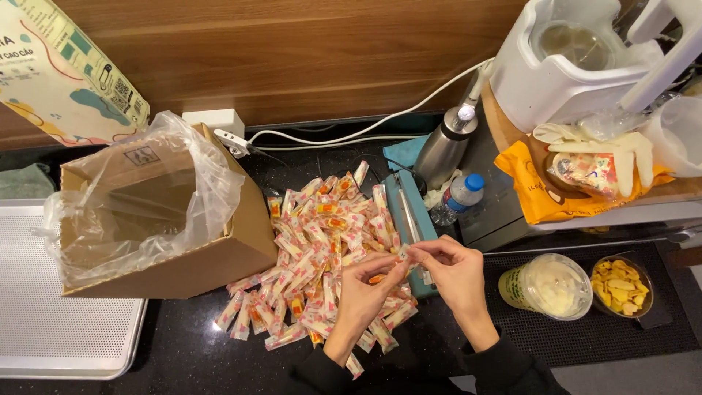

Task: The person packages small sweets into individual wrappers using a heat sealer and places the finished items into a cardboard box.

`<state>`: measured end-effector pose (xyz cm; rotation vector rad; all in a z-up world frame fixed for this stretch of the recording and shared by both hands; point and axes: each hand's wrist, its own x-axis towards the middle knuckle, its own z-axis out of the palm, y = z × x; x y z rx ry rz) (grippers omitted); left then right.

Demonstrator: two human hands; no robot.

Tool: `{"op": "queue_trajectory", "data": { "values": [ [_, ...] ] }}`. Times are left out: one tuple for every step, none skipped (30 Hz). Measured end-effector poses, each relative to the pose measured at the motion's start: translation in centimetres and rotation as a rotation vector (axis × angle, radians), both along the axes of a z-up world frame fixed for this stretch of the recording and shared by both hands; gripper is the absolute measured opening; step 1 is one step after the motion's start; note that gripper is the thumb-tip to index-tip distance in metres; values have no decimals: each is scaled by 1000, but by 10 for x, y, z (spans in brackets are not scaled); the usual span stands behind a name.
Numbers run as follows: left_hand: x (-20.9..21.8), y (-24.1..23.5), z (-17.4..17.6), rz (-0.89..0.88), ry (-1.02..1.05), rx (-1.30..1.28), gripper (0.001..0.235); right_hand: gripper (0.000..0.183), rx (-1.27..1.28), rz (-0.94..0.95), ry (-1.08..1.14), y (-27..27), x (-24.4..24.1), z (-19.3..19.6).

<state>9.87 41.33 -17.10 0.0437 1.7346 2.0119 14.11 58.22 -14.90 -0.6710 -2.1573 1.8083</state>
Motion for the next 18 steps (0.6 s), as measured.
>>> {"op": "queue_trajectory", "data": {
  "values": [
    [-1, 1, -3, 3, 0, 0, 32, 12, 0, 3, 0, -1, 0, 0],
    [-2, 2, -5, 19, -30, 10, 26, 11, 45, 5, -12, -1, 0, 0],
    [-3, 3, -8, 34, -59, 21, 22, 11, 91, 6, -24, -1, 0, 0],
    [-9, 5, -12, 37, -58, 23, 22, 11, 93, 9, -23, 4, 2, -5],
    [-14, 7, -15, 54, -152, -41, 28, 18, 329, 44, -12, 9, 4, -10],
    [-20, 9, -18, 69, -247, -106, 34, 26, 563, 79, -2, 14, 6, -14],
    [-31, 12, -19, 72, -247, -106, 34, 26, 564, 82, -1, 20, 8, -23],
    [-40, 15, -20, 66, -290, -198, 32, 36, 683, 124, -80, 25, 10, -31],
    [-50, 17, -21, 59, -333, -290, 31, 53, 802, 166, -158, 30, 13, -40],
    [-58, 22, -39, 62, -332, -288, 31, 53, 804, 168, -155, 31, 14, -44],
    [-67, 27, -56, 12, -207, -312, 33, 57, 816, 193, -213, 32, 16, -48],
    [-76, 32, -72, -37, -80, -336, 35, 62, 828, 216, -269, 32, 17, -52],
    [-81, 36, -79, -33, -77, -334, 35, 62, 831, 217, -264, 33, 16, -59],
    [-86, 42, -87, -76, -61, -351, 46, 60, 877, 219, -278, 34, 16, -67],
    [-91, 47, -94, -118, -46, -367, 58, 58, 923, 221, -291, 36, 16, -74],
    [-95, 51, -100, -118, -41, -366, 58, 58, 925, 218, -288, 35, 15, -76],
    [-99, 55, -105, -147, -53, -358, 72, 58, 965, 246, -301, 35, 15, -77],
    [-102, 60, -112, -179, -65, -351, 88, 59, 1003, 273, -317, 34, 16, -80]
  ]
}}
